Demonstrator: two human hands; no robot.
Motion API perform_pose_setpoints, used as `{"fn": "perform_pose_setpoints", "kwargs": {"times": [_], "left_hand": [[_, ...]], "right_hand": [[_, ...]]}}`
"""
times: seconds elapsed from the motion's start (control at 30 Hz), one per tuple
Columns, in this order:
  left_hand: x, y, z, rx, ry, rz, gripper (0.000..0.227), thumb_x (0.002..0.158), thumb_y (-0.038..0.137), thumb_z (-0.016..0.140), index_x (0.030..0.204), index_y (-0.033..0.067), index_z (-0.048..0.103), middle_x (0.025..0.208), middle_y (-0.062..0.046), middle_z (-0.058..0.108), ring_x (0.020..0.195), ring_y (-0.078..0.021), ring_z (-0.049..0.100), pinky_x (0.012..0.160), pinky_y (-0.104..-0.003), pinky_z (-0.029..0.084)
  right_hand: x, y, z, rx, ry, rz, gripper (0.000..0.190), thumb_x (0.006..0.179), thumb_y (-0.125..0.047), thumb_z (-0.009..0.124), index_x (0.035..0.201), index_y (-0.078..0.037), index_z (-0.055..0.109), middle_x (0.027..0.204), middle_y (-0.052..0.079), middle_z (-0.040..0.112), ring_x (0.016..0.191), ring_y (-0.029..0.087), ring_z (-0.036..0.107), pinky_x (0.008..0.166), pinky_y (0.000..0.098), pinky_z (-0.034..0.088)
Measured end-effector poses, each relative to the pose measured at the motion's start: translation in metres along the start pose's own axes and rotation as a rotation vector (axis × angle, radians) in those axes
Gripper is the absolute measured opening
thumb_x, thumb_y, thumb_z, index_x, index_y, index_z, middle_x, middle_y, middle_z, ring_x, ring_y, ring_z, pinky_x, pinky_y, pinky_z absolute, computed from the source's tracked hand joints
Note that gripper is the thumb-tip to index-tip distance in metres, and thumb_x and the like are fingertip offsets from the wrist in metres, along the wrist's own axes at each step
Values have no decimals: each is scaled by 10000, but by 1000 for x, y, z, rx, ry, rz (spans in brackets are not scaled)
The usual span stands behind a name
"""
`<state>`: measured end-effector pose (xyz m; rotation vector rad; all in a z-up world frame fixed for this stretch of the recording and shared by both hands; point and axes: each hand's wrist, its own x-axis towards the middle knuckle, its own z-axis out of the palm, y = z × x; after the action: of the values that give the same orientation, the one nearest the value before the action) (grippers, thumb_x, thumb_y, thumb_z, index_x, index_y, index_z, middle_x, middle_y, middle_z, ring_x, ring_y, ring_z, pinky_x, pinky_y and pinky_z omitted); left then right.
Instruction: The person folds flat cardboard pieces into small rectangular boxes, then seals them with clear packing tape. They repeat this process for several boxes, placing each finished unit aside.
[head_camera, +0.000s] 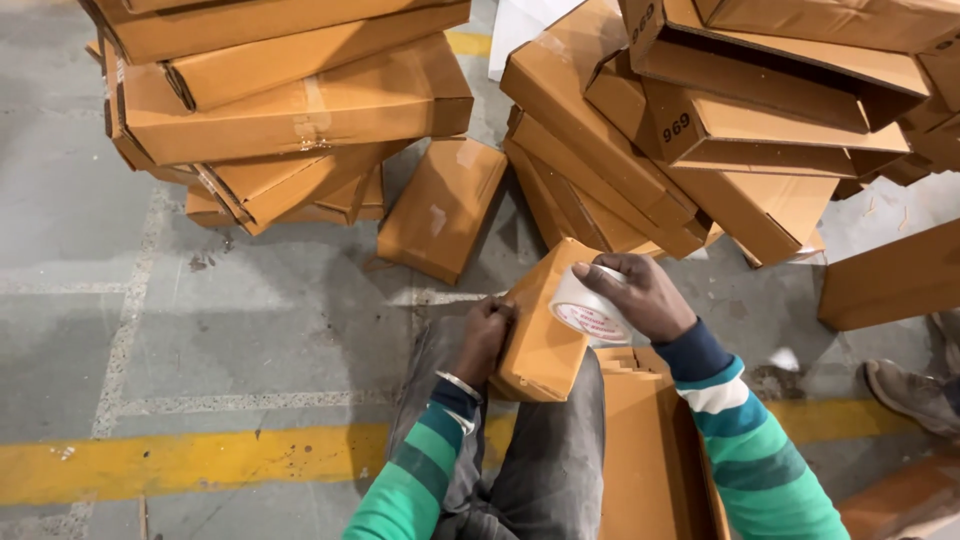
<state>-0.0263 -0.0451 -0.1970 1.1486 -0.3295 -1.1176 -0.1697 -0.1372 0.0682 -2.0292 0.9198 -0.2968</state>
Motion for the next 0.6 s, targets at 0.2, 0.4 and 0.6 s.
{"fn": "perform_pose_setpoints", "kwargs": {"times": [0.2,0.4,0.6], "left_hand": [[-7,12,6,387,19,154,404,935,262,673,1189,-41,593,1097,-164,662,995,-258,635,874,-384,511],[-52,83,28,442,-298,465,569,1081,280,466,1536,-39,346,1620,-237,315,1517,-342,290,1237,-398,236],[-38,-4,-20,370,-721,489,631,1085,365,409,1596,12,299,1688,-202,274,1561,-310,263,1257,-389,230]], "right_hand": [[-9,7,0,111,40,122,403,932,-379,685,875,15,747,652,25,679,584,65,594,537,279,482],[-12,29,5,163,103,21,365,966,-328,696,892,28,738,709,25,676,671,63,583,584,283,483],[-17,65,7,108,295,-81,275,914,-265,722,961,5,740,834,80,732,761,116,661,694,310,533]]}}
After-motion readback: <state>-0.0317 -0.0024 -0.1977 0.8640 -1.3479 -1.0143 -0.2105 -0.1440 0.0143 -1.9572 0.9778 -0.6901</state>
